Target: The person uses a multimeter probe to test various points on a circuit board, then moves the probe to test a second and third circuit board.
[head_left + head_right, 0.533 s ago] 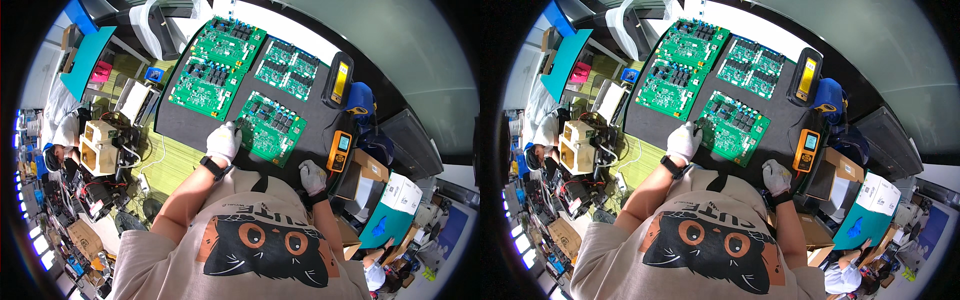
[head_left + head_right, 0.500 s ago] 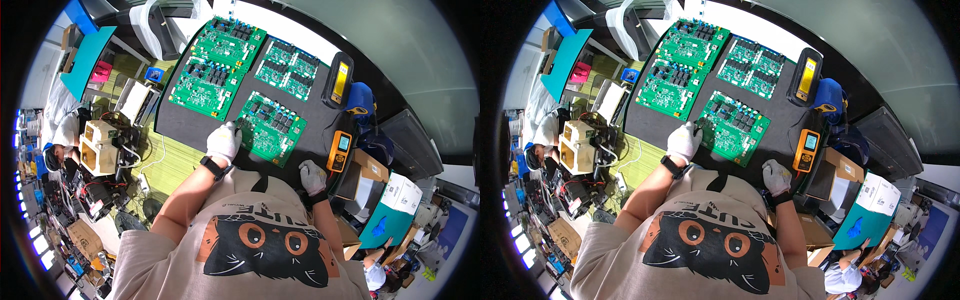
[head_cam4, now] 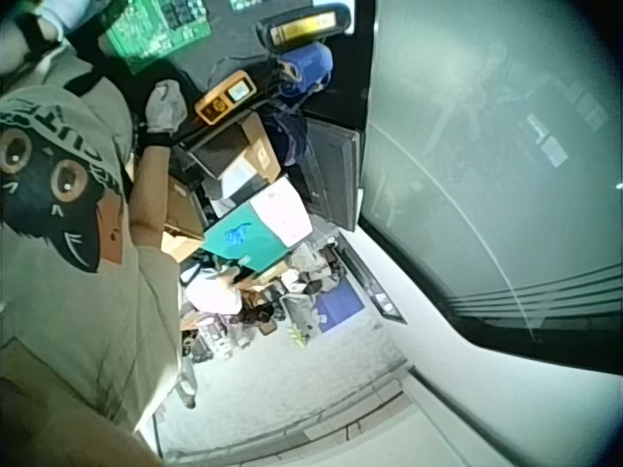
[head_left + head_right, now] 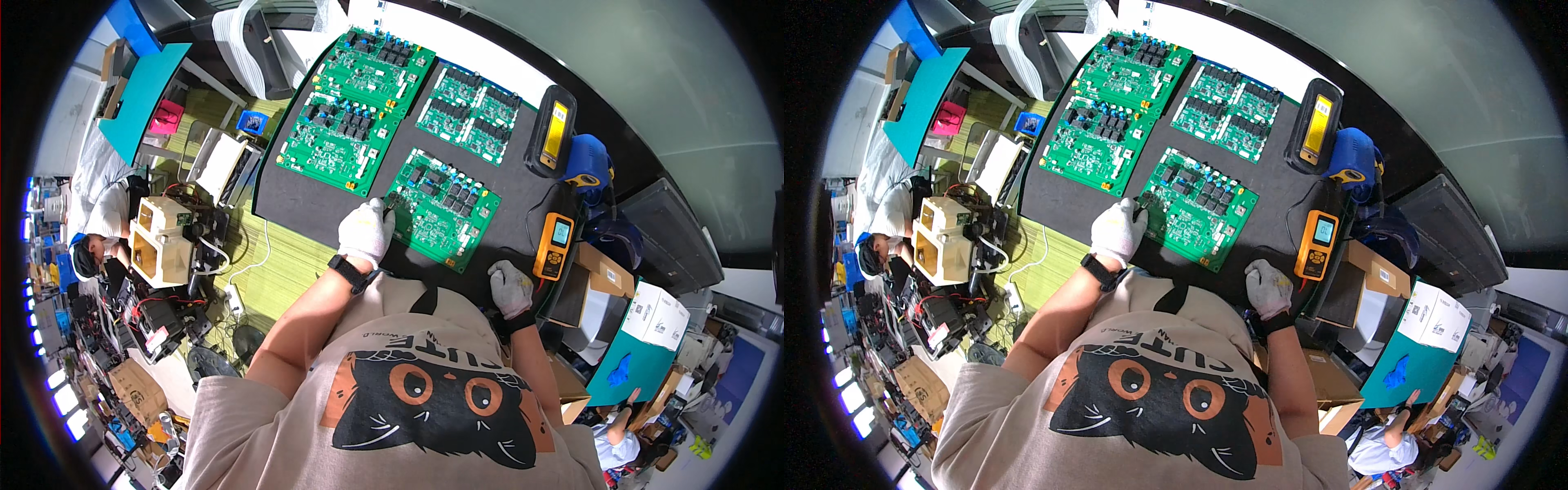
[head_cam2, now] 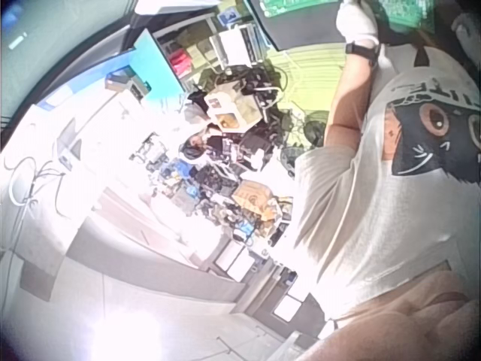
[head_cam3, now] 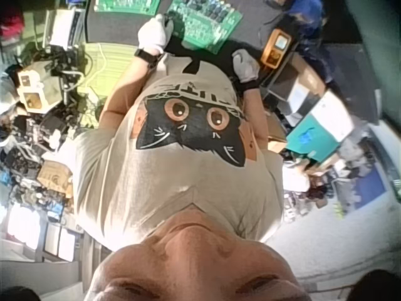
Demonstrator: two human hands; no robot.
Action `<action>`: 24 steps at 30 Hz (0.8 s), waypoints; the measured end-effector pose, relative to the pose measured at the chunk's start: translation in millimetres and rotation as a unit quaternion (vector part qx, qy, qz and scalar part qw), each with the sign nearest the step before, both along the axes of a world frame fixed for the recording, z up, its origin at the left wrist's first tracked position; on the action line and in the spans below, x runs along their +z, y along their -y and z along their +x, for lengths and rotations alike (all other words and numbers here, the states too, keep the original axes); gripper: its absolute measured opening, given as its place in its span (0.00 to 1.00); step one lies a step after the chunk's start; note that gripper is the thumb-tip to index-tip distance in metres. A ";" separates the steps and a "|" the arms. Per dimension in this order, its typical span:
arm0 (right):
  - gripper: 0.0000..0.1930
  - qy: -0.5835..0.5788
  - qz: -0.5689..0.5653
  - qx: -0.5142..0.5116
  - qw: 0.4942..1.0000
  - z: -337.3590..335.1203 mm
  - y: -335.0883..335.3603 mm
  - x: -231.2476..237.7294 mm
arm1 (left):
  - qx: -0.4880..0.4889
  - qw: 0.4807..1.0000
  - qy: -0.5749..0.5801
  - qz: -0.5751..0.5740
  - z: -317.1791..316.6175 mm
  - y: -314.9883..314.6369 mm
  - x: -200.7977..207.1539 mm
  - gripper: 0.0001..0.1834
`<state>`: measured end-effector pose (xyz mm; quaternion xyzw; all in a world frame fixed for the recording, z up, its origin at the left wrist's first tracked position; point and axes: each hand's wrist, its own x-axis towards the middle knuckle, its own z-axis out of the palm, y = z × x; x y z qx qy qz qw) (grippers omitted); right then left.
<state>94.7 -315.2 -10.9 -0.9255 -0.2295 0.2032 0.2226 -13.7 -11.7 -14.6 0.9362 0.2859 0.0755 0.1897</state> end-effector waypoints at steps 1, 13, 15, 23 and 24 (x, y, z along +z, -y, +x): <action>0.08 0.001 -0.010 -0.002 1.000 -0.1 0.2 0.2 | 0.001 1.000 -0.004 0.006 0.3 0.4 0.0 0.13; 0.07 0.028 0.047 0.006 0.998 -0.7 1.6 -2.4 | 0.032 0.999 -0.004 -0.032 4.0 2.2 4.8 0.12; 0.07 0.043 0.060 0.021 0.997 -0.1 3.8 -4.0 | 0.044 0.998 0.006 -0.039 0.7 3.9 12.0 0.12; 0.06 0.076 0.097 0.055 0.991 2.9 8.2 -7.9 | 0.008 0.993 0.063 -0.096 -21.5 50.7 26.1 0.11; 0.06 0.074 0.104 0.060 0.990 3.7 8.9 -8.4 | -0.001 0.993 0.054 -0.103 -22.1 56.7 23.6 0.10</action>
